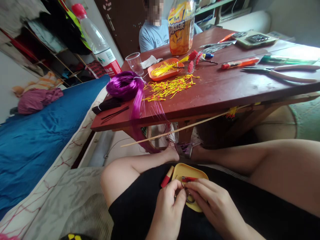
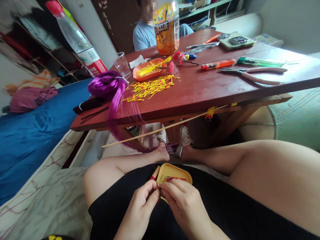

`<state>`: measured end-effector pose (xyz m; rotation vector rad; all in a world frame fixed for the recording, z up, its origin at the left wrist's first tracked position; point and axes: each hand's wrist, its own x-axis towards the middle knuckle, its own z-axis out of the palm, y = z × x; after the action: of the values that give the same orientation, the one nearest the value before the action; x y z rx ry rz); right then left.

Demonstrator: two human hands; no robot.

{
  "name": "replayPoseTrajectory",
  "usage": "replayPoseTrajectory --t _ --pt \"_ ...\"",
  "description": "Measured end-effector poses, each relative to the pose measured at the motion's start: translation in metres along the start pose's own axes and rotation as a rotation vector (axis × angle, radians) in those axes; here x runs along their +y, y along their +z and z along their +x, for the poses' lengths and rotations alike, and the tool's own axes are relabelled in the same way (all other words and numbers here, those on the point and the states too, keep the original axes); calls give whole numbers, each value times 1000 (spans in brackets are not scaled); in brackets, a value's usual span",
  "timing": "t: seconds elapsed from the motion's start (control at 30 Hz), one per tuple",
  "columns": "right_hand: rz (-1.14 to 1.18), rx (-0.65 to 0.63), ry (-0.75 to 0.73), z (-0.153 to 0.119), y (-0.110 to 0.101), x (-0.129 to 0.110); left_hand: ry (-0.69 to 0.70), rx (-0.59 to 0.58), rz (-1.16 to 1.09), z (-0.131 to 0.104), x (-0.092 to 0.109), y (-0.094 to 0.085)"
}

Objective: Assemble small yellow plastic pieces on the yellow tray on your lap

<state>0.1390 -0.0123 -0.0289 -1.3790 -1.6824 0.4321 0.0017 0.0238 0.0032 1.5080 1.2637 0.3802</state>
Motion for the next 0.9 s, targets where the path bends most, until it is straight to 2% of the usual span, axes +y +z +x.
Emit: replayPoseTrajectory --t 0.13,0.27,0.33,0.43,0.5,0.57,0.73,0.8,0.9 --pt "-21 6 -41 0 0 1 -5 -7 1 1 -1 0" --pt "-79 -18 -70 1 3 0 41 48 110 1 -5 3" --pt "-117 -24 -75 1 5 -1 116 128 245 1 -7 7" --pt "-154 -4 -97 0 8 -3 279 311 482 1 -8 13" --pt "-152 13 -111 -1 8 -3 332 388 557 1 -7 14" --pt "-80 -18 -62 0 6 -3 291 358 503 1 -5 13" --pt "324 -202 237 5 0 2 64 69 41 1 -3 3" --pt "392 -209 275 6 -1 4 26 28 -54 2 -3 2" --pt "363 -213 271 6 -1 5 41 37 -3 4 -3 2"
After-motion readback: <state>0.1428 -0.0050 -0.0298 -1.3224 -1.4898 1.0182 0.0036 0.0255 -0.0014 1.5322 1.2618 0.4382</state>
